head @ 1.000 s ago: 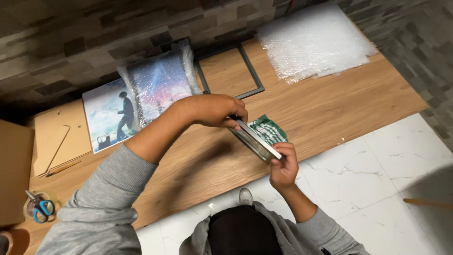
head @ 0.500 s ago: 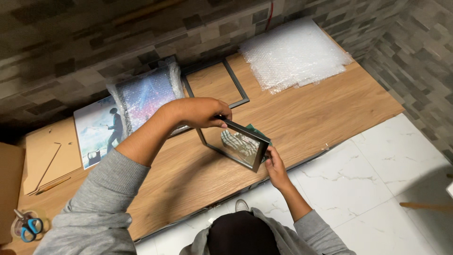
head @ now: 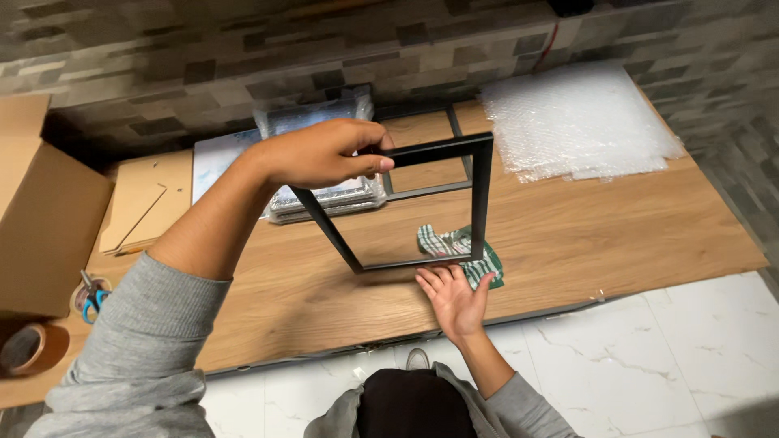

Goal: The person wipes the glass inside two different picture frames with a cloth, first a grey frame and then a black frame, while the frames are on a table.

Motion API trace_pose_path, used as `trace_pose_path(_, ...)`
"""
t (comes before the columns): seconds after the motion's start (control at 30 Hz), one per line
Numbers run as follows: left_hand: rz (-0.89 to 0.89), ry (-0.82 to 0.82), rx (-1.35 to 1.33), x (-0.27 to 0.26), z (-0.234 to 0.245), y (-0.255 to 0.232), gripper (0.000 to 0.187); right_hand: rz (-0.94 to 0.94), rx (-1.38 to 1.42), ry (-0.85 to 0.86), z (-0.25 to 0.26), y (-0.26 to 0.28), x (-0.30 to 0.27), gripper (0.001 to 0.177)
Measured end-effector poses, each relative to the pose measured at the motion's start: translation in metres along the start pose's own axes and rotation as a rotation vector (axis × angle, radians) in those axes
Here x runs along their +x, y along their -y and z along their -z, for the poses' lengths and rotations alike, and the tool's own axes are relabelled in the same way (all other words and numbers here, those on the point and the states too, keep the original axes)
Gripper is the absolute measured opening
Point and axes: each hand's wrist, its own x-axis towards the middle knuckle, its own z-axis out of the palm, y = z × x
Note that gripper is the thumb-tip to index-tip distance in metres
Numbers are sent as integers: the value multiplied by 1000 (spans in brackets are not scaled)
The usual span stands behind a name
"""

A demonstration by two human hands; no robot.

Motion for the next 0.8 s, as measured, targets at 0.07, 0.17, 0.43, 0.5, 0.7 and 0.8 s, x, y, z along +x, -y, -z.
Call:
trace_pose_path(0.07, 64, -91, -97, -14, 1, 8, 18, -56, 5, 37, 14, -13, 18, 79)
trace_pose_path(0.17, 201, -197, -232, -41, -3, 25, 16, -123, -27, 93, 19, -27, 37, 52)
trace_pose_path(0.43, 471, -646, -692, -123, -62, 119, 19, -312, -284, 77, -2, -42, 74, 43)
trace_pose_path(0.5, 503, -728, -780, -143, -91, 143, 21, -353, -378, 67, -9, -42, 83, 42)
trace_pose_path(0.7, 602, -985, -1144, -181, -168, 194, 23, -502, -629, 45, -2, -54, 123, 23)
trace_pose_path(0.8, 617, -1066, -1292, -189, -196, 214, 24, -528, -755, 9, 4, -62, 133, 12)
